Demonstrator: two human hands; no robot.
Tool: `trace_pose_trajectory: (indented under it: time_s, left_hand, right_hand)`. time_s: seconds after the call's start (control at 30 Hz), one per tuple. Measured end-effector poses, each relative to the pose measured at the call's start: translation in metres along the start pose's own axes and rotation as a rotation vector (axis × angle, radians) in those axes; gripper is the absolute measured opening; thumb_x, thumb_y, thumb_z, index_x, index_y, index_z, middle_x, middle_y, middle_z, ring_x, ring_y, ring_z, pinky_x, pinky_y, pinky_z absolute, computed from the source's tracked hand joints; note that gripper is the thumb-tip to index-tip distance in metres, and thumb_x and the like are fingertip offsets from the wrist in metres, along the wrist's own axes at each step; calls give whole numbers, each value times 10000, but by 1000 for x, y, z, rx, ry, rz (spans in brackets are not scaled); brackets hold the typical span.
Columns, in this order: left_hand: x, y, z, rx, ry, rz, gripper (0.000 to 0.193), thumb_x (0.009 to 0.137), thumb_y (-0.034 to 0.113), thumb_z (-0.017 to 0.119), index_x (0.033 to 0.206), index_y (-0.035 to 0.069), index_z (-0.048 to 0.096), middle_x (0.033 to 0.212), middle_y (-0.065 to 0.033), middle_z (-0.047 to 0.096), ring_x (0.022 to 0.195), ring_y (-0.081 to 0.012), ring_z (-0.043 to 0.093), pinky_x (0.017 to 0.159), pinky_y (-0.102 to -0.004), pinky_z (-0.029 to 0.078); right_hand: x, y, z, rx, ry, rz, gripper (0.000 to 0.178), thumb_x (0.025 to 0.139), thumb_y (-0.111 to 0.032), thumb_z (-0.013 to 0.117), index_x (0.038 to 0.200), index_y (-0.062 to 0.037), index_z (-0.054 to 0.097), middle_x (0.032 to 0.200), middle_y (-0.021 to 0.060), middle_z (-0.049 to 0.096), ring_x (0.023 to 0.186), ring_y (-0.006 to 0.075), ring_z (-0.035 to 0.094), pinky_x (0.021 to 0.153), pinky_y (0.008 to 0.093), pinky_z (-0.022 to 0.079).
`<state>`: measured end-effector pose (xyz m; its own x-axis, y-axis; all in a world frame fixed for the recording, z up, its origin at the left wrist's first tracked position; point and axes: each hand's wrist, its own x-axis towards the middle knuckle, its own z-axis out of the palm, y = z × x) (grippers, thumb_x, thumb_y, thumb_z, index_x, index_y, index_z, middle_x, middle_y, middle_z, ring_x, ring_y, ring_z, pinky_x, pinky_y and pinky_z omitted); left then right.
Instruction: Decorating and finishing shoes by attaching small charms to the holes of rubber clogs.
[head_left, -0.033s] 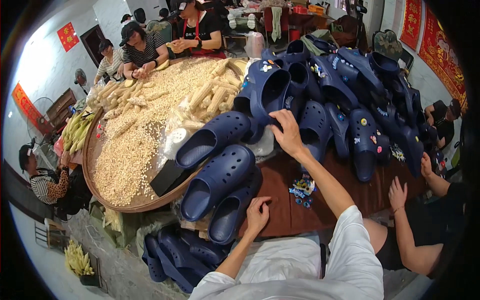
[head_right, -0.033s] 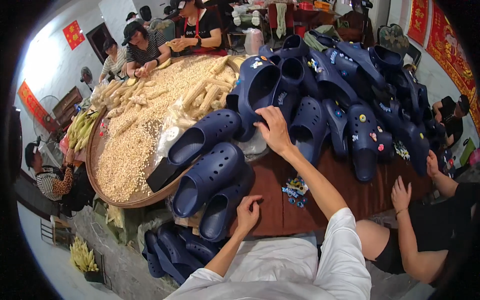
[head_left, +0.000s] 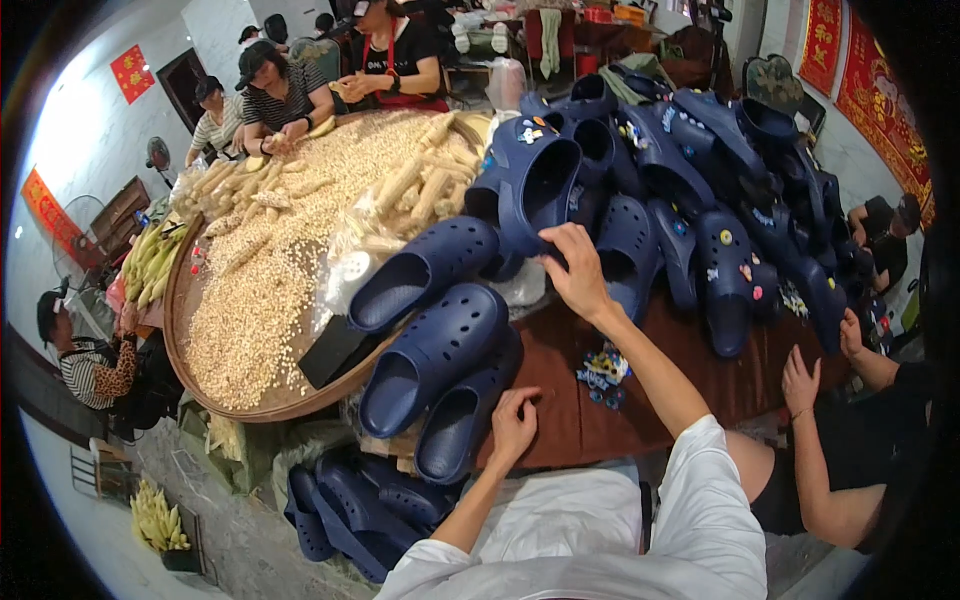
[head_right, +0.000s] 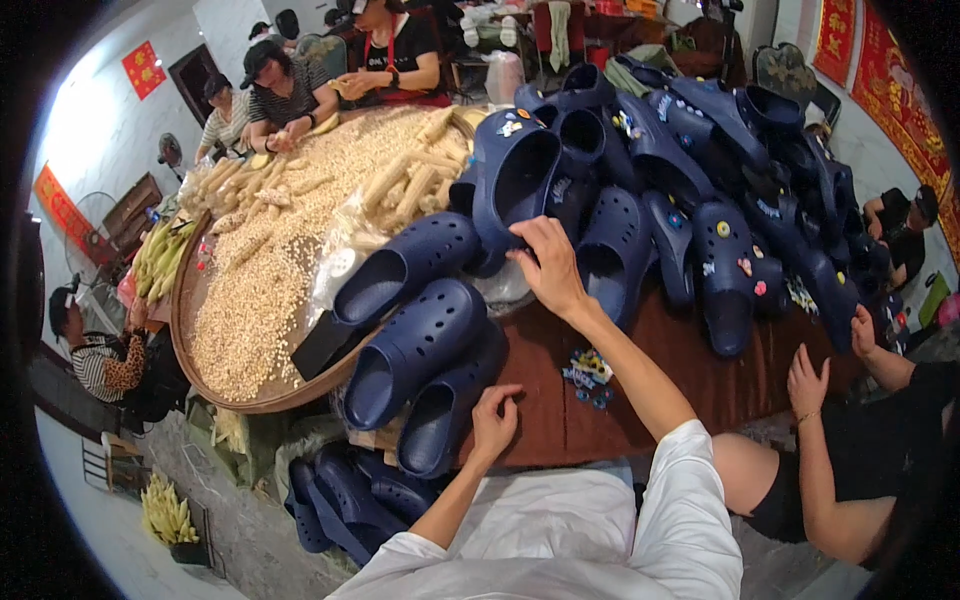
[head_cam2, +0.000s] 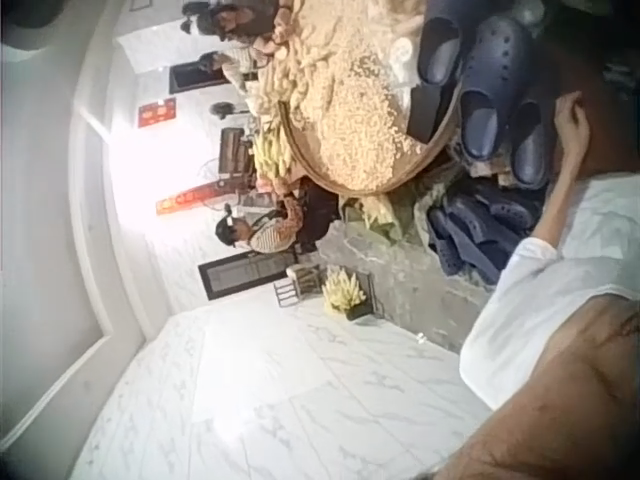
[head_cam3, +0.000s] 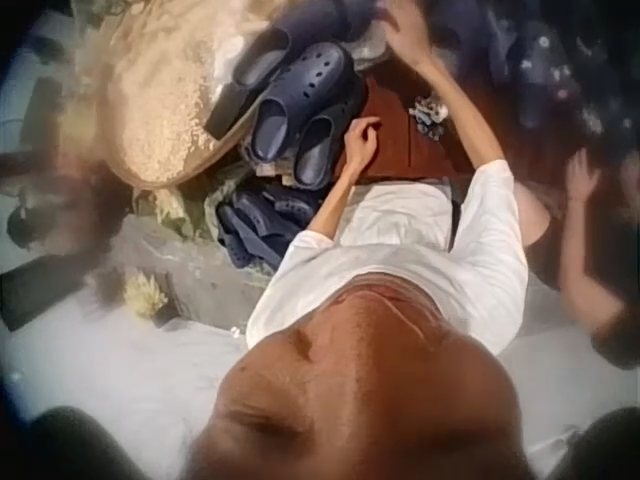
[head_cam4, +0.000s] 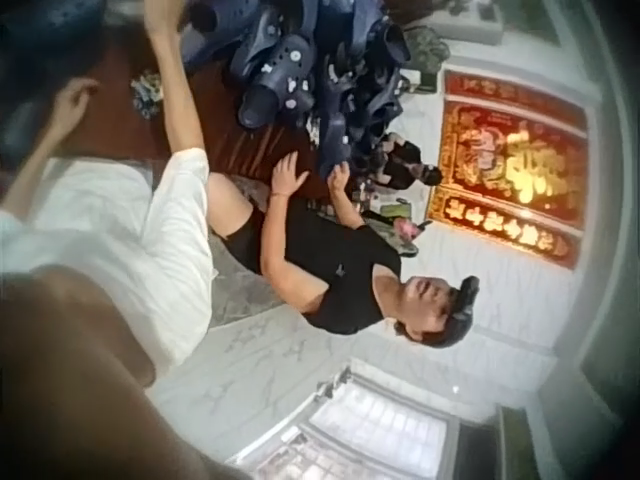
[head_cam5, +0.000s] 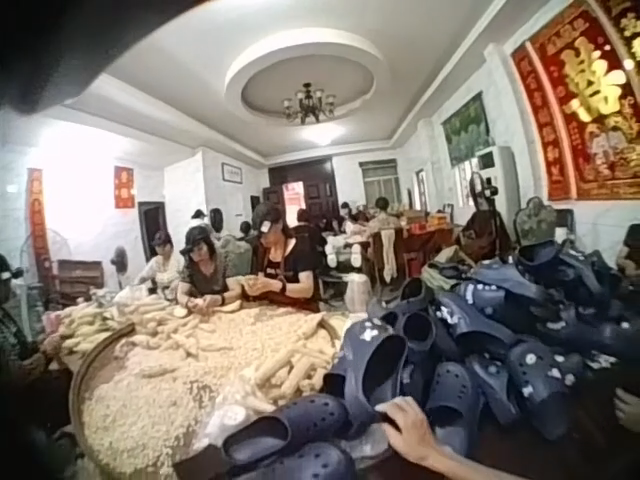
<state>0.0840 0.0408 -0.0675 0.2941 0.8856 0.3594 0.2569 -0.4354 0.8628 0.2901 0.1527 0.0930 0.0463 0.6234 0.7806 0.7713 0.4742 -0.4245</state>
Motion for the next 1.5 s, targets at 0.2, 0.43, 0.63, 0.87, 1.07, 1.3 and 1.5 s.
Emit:
trace_pose_trajectory:
  time_s: [0.2,0.43,0.63,0.87,1.07,1.3,1.5]
  left_hand:
    - [7,-2,2,-1,14,25,201,887,-7,547,1024,25,691,995,-128,707,944,-284,675,847,-361,524]
    - [-14,2,1,-439,31,-282,230,999,74,507,1168,-15,635,1091,-91,673,1007,-168,630,898,-311,491]
    - [-49,26,-17,-668,159,-440,315,1024,104,477,1303,-28,539,1260,-119,599,1143,-171,573,974,-288,452]
    - [-70,33,-25,-463,64,-364,364,964,35,489,1319,-29,539,1288,-132,589,1203,-214,547,1054,-326,393]
    - [-44,29,-24,-330,71,-252,309,926,11,520,1222,-6,609,1205,-132,626,1154,-239,584,1019,-344,426]
    - [-4,51,-22,-143,10,-107,265,864,-9,593,1117,28,666,1158,-159,658,1093,-303,629,976,-378,471]
    - [28,54,-14,4,-107,27,242,853,29,628,1089,49,678,1121,-141,671,1070,-309,622,938,-393,483]
  right_hand:
    - [-104,-81,-57,-11,-78,30,362,689,54,706,1023,-56,622,956,113,577,962,340,562,826,430,473]
    - [-240,-140,-77,-5,-234,125,326,681,20,700,996,-63,671,961,91,578,975,308,576,815,415,498]
    - [-315,-173,-81,84,-403,197,370,658,29,682,1013,-71,704,950,79,577,982,296,570,846,419,494]
    - [-331,-192,-77,26,-566,266,350,700,-6,693,1040,-86,702,945,87,576,990,296,564,865,406,484]
    - [-283,-188,-92,203,-434,369,221,812,-97,723,1029,-86,679,951,91,585,898,285,585,756,392,493]
    - [-236,-110,-77,460,-30,1000,231,890,-194,732,963,-39,576,870,52,592,740,109,558,649,252,466]
    - [-211,-66,-37,467,-114,1116,390,870,-302,782,972,-17,535,808,45,573,704,90,537,615,241,458]
